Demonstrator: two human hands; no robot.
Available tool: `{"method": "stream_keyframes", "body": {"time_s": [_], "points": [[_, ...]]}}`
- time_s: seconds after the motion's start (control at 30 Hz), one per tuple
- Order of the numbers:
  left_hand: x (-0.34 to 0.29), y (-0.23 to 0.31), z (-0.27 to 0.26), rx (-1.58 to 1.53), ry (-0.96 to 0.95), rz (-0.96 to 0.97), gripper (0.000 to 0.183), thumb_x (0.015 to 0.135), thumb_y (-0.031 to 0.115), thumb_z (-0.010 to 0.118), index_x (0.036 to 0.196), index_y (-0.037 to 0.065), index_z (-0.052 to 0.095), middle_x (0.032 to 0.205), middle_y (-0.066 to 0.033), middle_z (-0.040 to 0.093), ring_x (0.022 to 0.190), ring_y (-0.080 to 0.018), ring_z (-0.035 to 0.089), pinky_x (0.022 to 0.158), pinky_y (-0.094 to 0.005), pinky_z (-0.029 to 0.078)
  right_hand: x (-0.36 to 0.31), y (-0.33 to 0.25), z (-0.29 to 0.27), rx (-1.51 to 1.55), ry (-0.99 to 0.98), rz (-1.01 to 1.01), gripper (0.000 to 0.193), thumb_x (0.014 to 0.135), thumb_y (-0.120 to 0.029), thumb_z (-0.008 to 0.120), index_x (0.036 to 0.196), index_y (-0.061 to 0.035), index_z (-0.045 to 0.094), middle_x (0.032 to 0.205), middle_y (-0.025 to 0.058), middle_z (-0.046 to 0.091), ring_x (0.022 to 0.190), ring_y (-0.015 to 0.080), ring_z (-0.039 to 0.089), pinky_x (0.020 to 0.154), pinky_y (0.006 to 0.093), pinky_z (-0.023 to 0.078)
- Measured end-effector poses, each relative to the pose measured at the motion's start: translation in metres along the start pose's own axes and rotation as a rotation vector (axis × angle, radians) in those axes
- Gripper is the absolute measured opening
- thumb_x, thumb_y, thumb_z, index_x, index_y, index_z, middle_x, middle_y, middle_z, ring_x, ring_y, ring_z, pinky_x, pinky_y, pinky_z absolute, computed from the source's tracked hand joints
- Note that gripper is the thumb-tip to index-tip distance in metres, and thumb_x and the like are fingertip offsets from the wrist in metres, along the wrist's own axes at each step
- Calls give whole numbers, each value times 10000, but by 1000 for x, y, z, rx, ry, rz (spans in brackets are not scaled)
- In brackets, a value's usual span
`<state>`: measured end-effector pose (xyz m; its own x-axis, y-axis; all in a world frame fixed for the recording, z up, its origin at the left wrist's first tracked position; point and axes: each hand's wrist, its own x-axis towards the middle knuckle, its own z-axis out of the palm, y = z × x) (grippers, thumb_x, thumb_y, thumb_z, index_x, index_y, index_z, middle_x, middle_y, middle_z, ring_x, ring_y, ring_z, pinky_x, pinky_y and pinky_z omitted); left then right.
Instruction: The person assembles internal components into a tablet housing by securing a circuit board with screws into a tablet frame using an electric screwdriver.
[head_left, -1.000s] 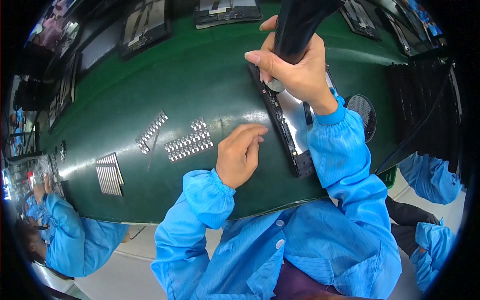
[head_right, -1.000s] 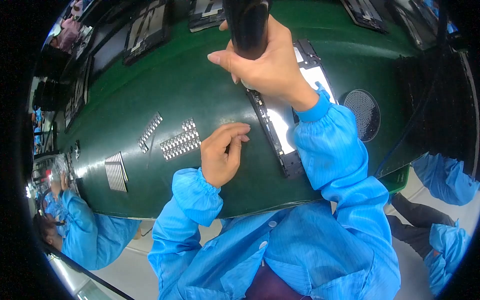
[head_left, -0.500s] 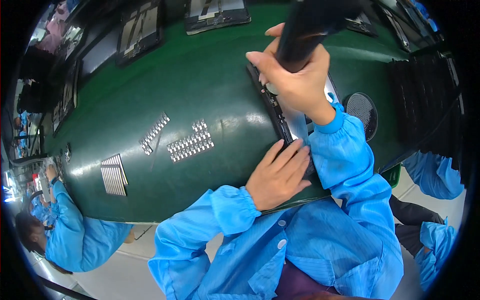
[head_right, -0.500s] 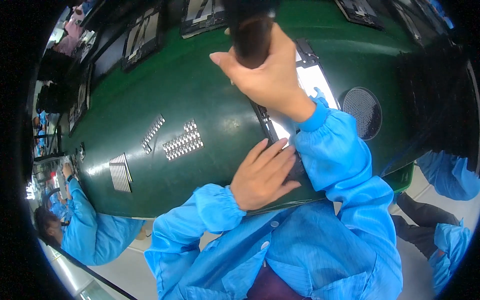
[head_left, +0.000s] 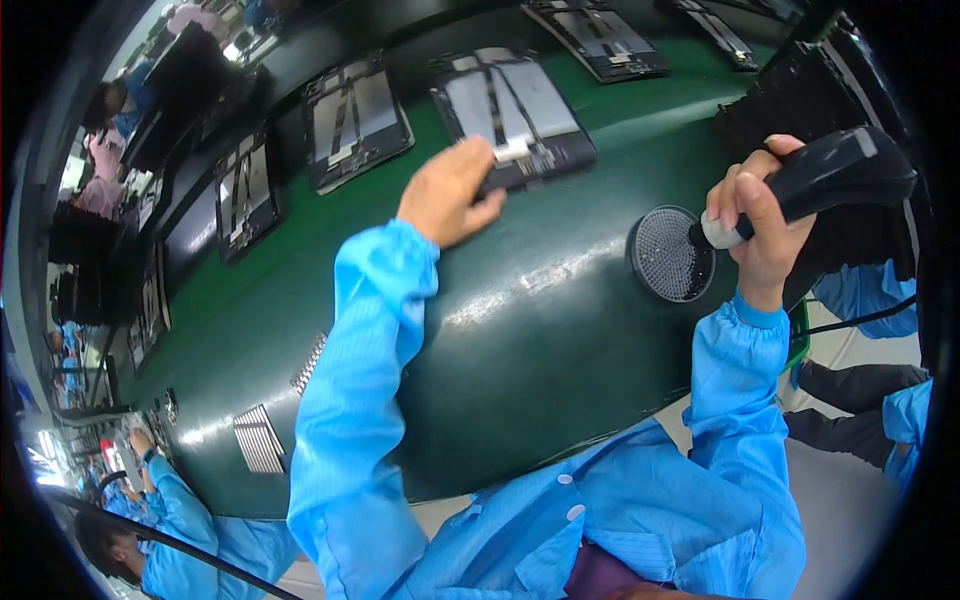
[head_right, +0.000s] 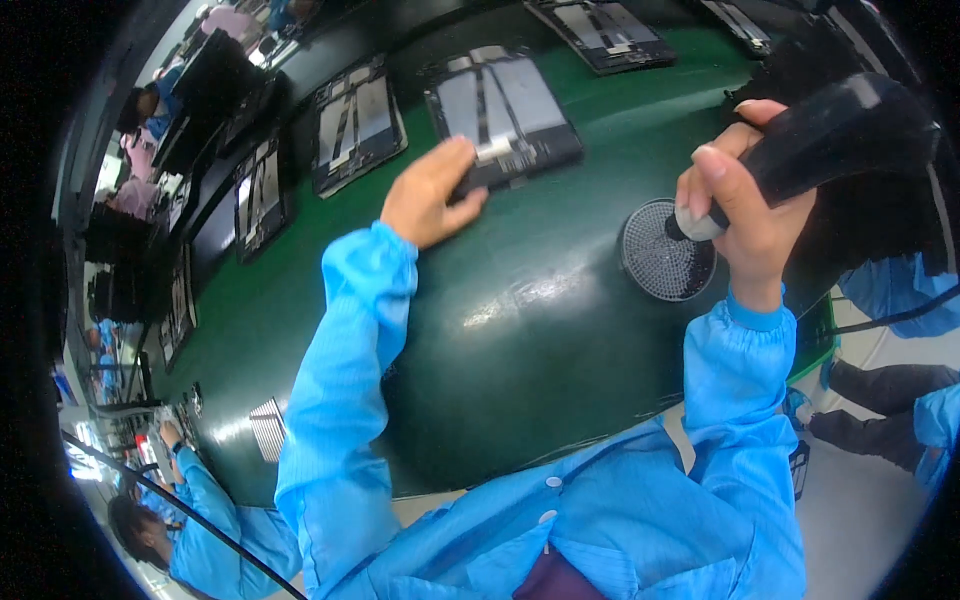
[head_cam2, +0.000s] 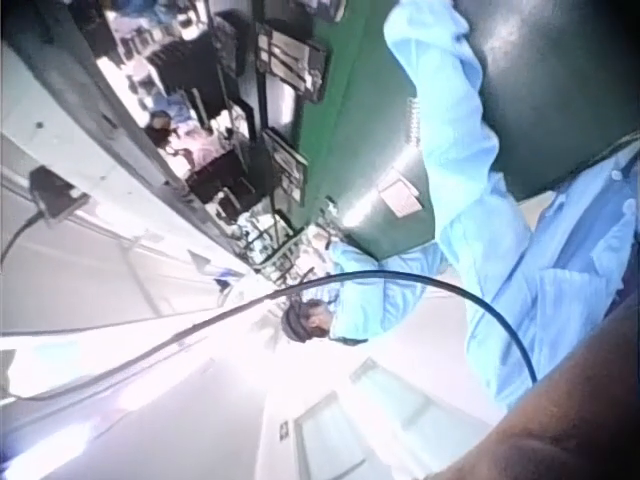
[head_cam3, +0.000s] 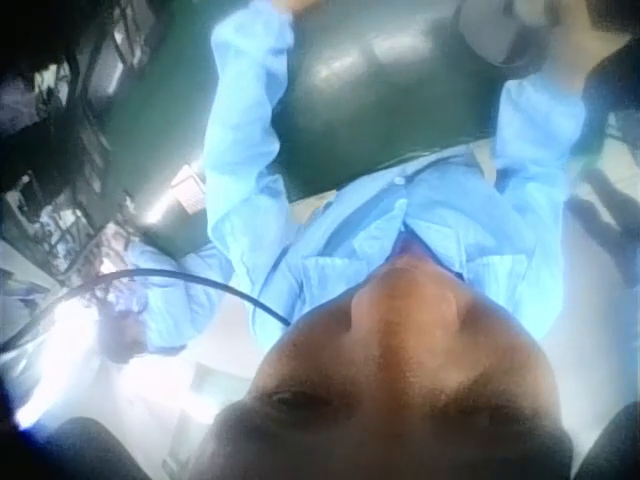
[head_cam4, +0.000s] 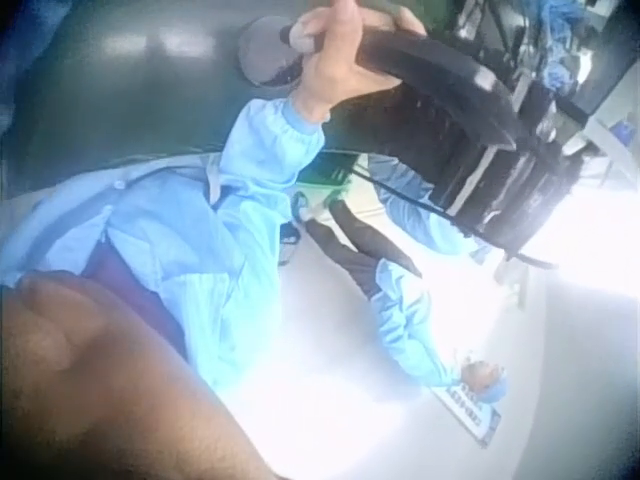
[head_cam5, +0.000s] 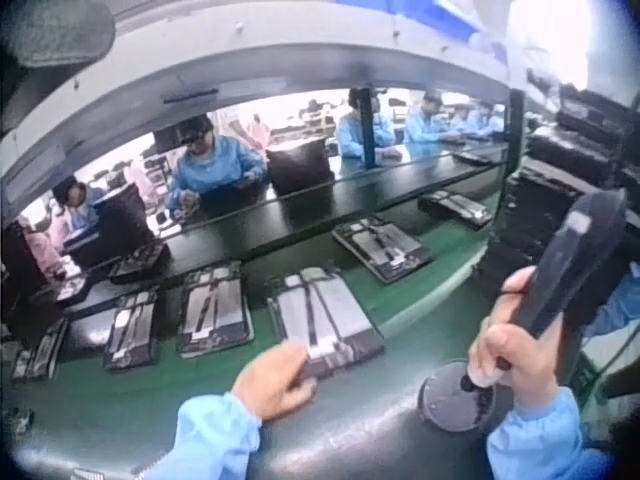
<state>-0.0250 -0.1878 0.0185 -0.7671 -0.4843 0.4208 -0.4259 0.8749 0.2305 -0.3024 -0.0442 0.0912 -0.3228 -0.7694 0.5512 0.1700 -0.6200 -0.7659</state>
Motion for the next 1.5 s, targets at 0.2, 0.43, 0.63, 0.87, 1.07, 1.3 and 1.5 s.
{"method": "stream_keyframes", "body": {"time_s": [0.2, 0.43, 0.63, 0.87, 1.07, 1.3, 1.5], "points": [[5, -58, -8, 238, -80, -407, 342, 741, 174, 622, 1015, -23, 567, 1077, -189, 544, 997, -368, 534, 854, -402, 447, -9, 17, -2, -109, 45, 126, 454, 753, 56, 633, 1157, 40, 426, 648, 85, 554, 505, 143, 539, 498, 278, 457], [-92, -79, -79, 694, -512, -725, 553, 574, 6, 674, 1099, 0, 501, 1260, -158, 475, 1125, -360, 483, 945, -475, 414, -4, 22, 5, -111, -6, 170, 464, 739, 42, 657, 1148, 40, 438, 608, 58, 545, 505, 123, 537, 489, 250, 438], [-147, -112, -128, 715, -192, -628, 526, 582, -13, 567, 1106, 0, 522, 1177, -211, 540, 1062, -368, 528, 878, -387, 461, 15, 54, 32, -63, -84, 164, 418, 736, 3, 701, 1081, 30, 467, 615, 42, 556, 483, 111, 533, 461, 238, 428], [-170, -67, -212, 1076, 354, -855, 344, 592, 146, 598, 931, 138, 658, 767, -149, 650, 668, -348, 622, 631, -421, 502, 30, 76, 54, -101, -213, 123, 411, 759, 31, 667, 1107, 42, 449, 639, 66, 555, 506, 125, 543, 481, 259, 459], [-188, 55, -213, 939, 536, -606, 361, 598, 3, 598, 951, 41, 663, 797, -150, 669, 702, -298, 655, 667, -361, 520, 32, 81, 62, -104, -255, 153, 402, 759, 26, 678, 1100, 40, 467, 626, 46, 564, 512, 98, 544, 484, 230, 443], [-142, 170, -114, 623, 126, -525, 477, 623, 78, 709, 1072, -27, 588, 1109, -169, 611, 1055, -329, 577, 877, -426, 414, 37, 93, 65, -68, -255, 185, 425, 716, -42, 754, 1055, 7, 503, 643, 27, 577, 502, 81, 546, 465, 222, 446], [-125, 198, -54, 285, -15, -520, 559, 577, 64, 764, 1081, -63, 557, 1202, -189, 552, 1183, -353, 485, 1001, -530, 281, 34, 96, 75, -103, -309, 180, 382, 746, 24, 693, 1059, 26, 474, 632, 38, 553, 510, 91, 536, 484, 227, 440]]}}
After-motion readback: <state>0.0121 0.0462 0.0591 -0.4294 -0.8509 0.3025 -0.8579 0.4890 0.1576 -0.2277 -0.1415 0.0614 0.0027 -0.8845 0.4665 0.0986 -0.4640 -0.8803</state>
